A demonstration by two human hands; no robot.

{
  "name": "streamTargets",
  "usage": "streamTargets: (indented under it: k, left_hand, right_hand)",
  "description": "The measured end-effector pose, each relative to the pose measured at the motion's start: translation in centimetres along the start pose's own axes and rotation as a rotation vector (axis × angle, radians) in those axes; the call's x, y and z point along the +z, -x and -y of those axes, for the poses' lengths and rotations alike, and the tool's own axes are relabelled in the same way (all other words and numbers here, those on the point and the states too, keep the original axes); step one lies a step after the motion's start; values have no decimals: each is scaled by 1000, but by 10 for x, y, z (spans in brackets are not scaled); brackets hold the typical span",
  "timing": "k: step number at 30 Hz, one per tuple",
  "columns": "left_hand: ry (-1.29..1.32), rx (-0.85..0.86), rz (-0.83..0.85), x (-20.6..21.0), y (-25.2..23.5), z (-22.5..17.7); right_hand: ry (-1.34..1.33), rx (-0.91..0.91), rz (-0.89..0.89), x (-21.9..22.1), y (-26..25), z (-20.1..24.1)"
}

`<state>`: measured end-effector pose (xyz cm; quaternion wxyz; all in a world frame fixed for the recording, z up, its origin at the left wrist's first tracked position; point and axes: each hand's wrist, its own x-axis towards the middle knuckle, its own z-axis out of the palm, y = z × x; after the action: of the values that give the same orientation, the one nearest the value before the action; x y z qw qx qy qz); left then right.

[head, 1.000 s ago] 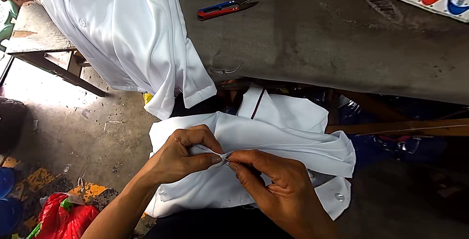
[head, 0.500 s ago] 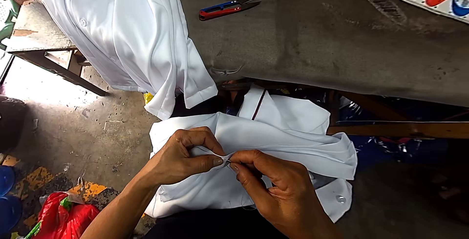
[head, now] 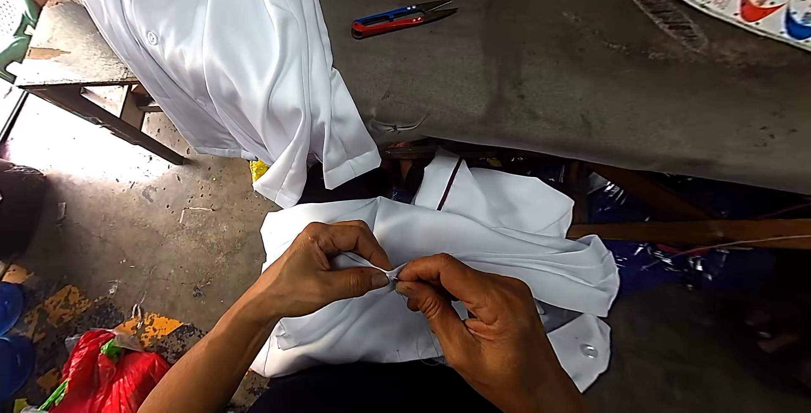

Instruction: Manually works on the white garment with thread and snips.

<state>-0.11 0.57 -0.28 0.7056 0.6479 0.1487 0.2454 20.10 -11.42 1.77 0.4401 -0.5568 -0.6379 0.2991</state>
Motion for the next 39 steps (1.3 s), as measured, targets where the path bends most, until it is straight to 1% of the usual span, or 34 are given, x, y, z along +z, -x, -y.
streamTargets:
  k: [8,12,18,21,24,27,30,34,35,37,39]
  left_hand:
    - [-5,2,-50,6,-3,1]
    - [124,-41,-45,5,-3,5]
    - [279,-57,-6,9,-3,11]
    - [306,-31,-28,15,-3,13]
    - [298,-22,-66,17,-3,12]
    - [303,-43,-86,15,-2,9]
    - [321,-51,-79,14,-2,8]
    - [350,-43,-94,22,-6,12]
    - [321,-44,-119,23,-6,12]
    - [240,-66,-164,22,-6,9]
    - [156,-80,-189,21,-6,4]
  right_hand:
    - [9,49,10,-3,-4,0]
    - [-63,61,65,-12,-3,-4]
    - [-32,6,-29,-10,1,-8]
    - [-47,2,-39,-5,-2,-4]
    - [-79,36,-16,-4,-6,-2]
    - [-62,88,39,-13,-4,0]
    - [-11,42,9,-18,0,-3]
    - [-54,21,-13,-8,-5,-2]
    - [-24,33,-5,-9,-6,-2]
    - [151,43,0,-16,-7,1]
    - [314,-20,-82,-25,-8,8]
